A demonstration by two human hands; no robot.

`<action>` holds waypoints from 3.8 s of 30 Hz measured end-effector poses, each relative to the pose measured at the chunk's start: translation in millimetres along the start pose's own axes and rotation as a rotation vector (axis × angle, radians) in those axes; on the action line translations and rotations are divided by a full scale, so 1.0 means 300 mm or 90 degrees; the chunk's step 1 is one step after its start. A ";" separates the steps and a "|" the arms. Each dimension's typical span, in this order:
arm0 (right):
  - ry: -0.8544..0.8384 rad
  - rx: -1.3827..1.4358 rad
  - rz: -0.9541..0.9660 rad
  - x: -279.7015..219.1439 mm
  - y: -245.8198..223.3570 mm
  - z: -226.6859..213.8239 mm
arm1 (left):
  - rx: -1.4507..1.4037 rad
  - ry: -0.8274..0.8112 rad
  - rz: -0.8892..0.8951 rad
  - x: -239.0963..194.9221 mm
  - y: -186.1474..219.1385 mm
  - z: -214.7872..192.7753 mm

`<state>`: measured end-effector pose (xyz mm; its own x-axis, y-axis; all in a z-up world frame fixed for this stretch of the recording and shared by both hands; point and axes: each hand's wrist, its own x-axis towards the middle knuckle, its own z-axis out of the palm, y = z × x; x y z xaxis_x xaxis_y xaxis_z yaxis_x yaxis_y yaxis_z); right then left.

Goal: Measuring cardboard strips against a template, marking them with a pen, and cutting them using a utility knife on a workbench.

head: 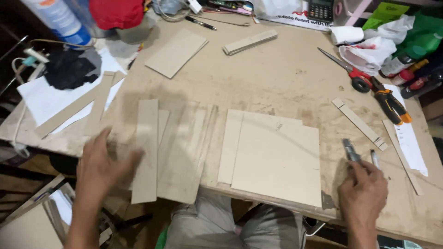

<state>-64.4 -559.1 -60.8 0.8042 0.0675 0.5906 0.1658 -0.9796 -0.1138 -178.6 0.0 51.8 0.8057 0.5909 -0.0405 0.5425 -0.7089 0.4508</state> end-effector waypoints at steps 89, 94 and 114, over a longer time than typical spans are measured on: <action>0.308 0.508 1.286 -0.465 0.948 0.117 | -0.029 -0.018 0.577 -0.336 0.343 0.503; 0.449 0.691 1.173 -0.460 1.004 0.161 | -0.033 -0.026 0.578 -0.335 0.331 0.508; 0.256 0.567 1.145 -0.899 0.897 -0.186 | -0.215 0.005 0.662 -0.293 0.376 0.505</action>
<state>-268.6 -851.5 -206.1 0.2221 -0.8268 -0.5169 -0.2306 0.4705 -0.8517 -152.1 -190.2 -28.9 0.8300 -0.2328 0.5068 -0.4970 -0.7213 0.4824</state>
